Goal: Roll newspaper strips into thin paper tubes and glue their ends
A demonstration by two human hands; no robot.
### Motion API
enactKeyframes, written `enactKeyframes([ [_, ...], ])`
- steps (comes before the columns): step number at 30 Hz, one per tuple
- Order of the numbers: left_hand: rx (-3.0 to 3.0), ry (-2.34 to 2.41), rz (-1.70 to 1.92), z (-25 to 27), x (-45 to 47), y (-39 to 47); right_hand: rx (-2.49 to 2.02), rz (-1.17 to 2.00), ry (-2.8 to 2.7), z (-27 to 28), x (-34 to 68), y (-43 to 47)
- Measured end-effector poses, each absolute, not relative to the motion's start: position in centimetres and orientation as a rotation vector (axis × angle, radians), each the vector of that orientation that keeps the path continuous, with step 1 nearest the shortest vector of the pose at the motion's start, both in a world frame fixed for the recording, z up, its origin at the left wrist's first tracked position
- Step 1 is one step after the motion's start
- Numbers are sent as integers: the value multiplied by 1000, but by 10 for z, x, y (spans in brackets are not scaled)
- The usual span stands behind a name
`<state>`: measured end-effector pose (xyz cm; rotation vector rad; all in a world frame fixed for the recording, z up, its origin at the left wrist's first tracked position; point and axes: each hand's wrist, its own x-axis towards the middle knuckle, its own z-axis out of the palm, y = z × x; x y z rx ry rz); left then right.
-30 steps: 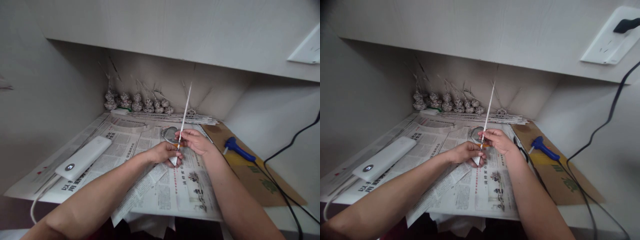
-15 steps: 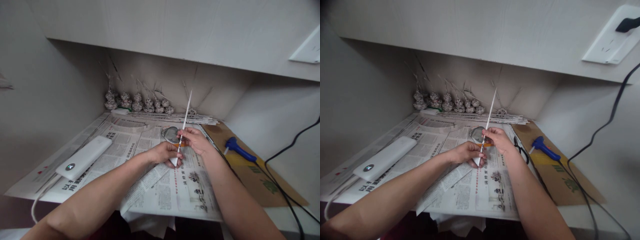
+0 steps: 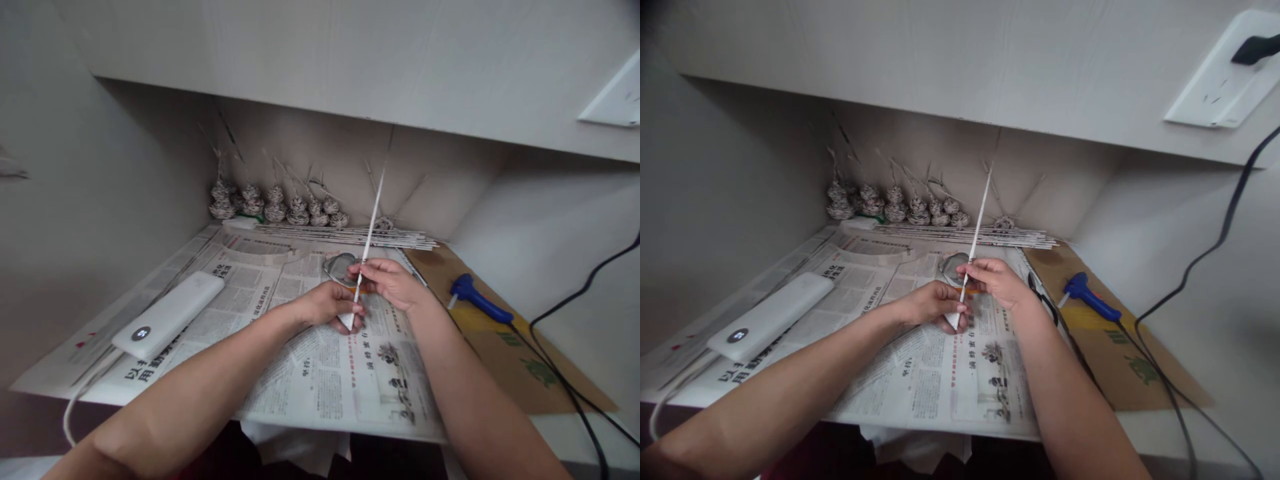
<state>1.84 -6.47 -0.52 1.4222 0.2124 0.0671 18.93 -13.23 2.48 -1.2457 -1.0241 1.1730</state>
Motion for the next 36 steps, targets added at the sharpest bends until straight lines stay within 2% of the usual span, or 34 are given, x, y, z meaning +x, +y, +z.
enactKeyframes([
  [4, 1430, 218, 43, -5, 18, -65, -1275, 1044, -918, 24, 190, -131],
  [8, 1420, 230, 75, -5, 17, -64, -1228, 1185, -1030, 24, 192, -132],
  [13, 1436, 201, 57, -7, 18, -63, -1265, 1055, -948, 24, 192, -132],
  [18, 1433, 208, 70, -7, 18, -62, -1238, 1190, -1058, 23, 191, -132],
  [22, 1432, 221, 60, -3, 17, -63, -1317, 1002, -935, 22, 190, -130],
  [27, 1431, 245, 81, -1, 17, -63, -1224, 1191, -1037, 25, 191, -133],
  [32, 1426, 232, 62, -1, 17, -63, -1266, 1036, -928, 24, 192, -131],
  [36, 1426, 235, 83, -2, 17, -63, -1229, 1149, -995, 27, 191, -133],
])
